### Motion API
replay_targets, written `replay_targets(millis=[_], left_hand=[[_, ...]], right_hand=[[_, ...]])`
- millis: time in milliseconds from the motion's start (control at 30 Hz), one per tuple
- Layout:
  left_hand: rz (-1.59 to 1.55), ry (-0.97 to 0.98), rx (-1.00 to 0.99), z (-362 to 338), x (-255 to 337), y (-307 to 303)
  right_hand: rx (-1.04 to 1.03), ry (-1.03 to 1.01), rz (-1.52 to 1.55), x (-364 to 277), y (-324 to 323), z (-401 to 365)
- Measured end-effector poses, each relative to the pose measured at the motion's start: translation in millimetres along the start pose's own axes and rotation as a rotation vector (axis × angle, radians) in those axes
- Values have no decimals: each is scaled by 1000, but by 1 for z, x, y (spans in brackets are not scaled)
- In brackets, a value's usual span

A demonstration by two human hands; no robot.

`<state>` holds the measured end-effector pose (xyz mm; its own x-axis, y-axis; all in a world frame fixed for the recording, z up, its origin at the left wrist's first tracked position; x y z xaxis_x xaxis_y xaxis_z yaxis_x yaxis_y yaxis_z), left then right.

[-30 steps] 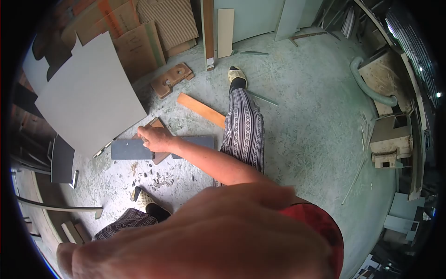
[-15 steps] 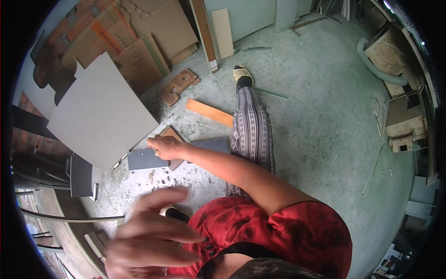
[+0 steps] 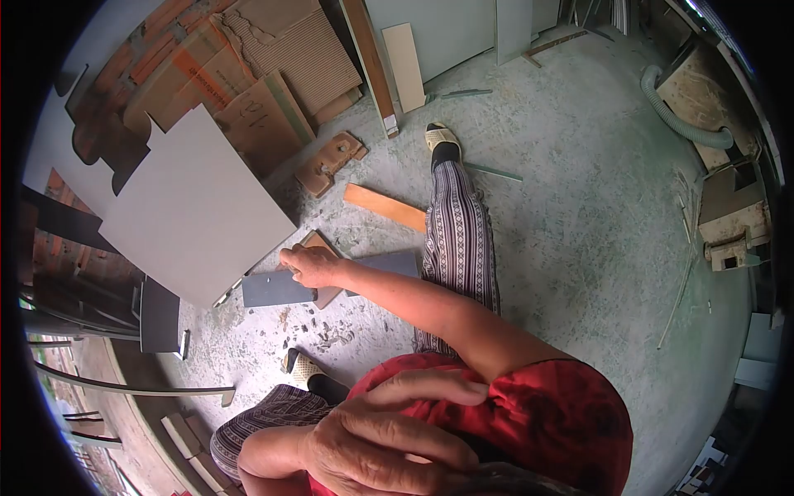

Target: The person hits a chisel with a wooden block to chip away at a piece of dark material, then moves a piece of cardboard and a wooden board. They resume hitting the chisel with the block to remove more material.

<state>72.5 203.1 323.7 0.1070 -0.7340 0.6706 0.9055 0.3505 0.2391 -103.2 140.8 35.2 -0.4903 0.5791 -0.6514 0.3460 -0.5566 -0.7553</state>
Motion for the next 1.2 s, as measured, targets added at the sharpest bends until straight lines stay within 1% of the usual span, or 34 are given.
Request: replay_targets(millis=[33,100,133,200,233,300,333,467,567,600,633,667,700,733,767,800,833,867,900,933,967,1000,1033,1067,1100,1133,1167,1200], left_hand=[[0,0,-3,1,-1,2],[-143,-6,94,3,-2,1],[-141,-6,90,5,-5,-4],[-131,115,-142,10,-4,-7],[-122,115,-147,7,-2,-3],[-144,-81,-50,-5,-5,5],[-137,-74,-69,-6,-3,6],[-25,-275,-43,-11,1,-2],[62,-440,58,-26,14,-11],[422,-168,-261,-4,29,-21],[485,-349,109,-12,32,-47],[788,-481,263,-28,35,-81],[832,-527,595,-52,37,-118],[915,-587,752,-77,37,-156],[997,-576,897,-115,35,-191],[1090,-662,972,-152,30,-218],[1135,-805,979,-183,19,-237],[946,-872,1029,-220,1,-253],[971,-1054,957,-247,-19,-262],[1048,-1165,862,-256,-32,-258],[1017,-1190,840,-259,-45,-253],[1000,-1096,828,-268,-60,-257],[999,-920,869,-268,-69,-255],[957,-869,896,-270,-78,-258],[913,-818,921,-267,-82,-259],[906,-819,927,-271,-89,-262],[749,-677,1038,-277,-95,-266],[587,-533,1141,-283,-98,-270]], right_hand=[[3,0,-1,0,1,0],[10,-9,-10,-1,1,0],[14,-11,-12,-1,0,0],[-8,-4,15,-1,2,0],[-3,-13,12,-2,2,0],[6,-14,38,-3,0,0],[-19,-1,41,-3,0,0],[8,-29,-8,-8,-9,-1],[-37,-31,-20,-11,-8,-4],[-75,-26,21,-11,-9,-3],[-127,-21,68,-10,-8,-3],[-65,-42,36,-4,1,-1],[-2,-69,9,1,10,2],[8,-27,-79,-5,-4,-2],[2,-40,-96,3,6,6],[-39,-5,-90,6,6,8],[-55,19,-68,8,6,9],[-70,56,49,8,0,6],[-83,59,71,9,0,7],[-100,17,103,9,-2,8],[-112,-20,134,8,-2,8],[-126,-29,135,7,5,10],[-138,21,252,11,12,11],[-148,74,369,16,18,12],[-156,76,367,11,16,11],[-182,85,447,6,15,9],[-207,95,527,2,14,7],[-216,93,680,5,15,8]])
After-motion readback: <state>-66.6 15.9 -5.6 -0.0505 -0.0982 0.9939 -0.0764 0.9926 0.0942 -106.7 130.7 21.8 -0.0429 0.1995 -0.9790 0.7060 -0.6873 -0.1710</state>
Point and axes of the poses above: each hand's wrist, its own z-axis towards the middle knuckle, its own y-axis out of the palm, x = y × z, the point moved 5 cm from there along z, towards the middle knuckle, and after that the axes turned 13 degrees about -z, right-handed, at the moved point
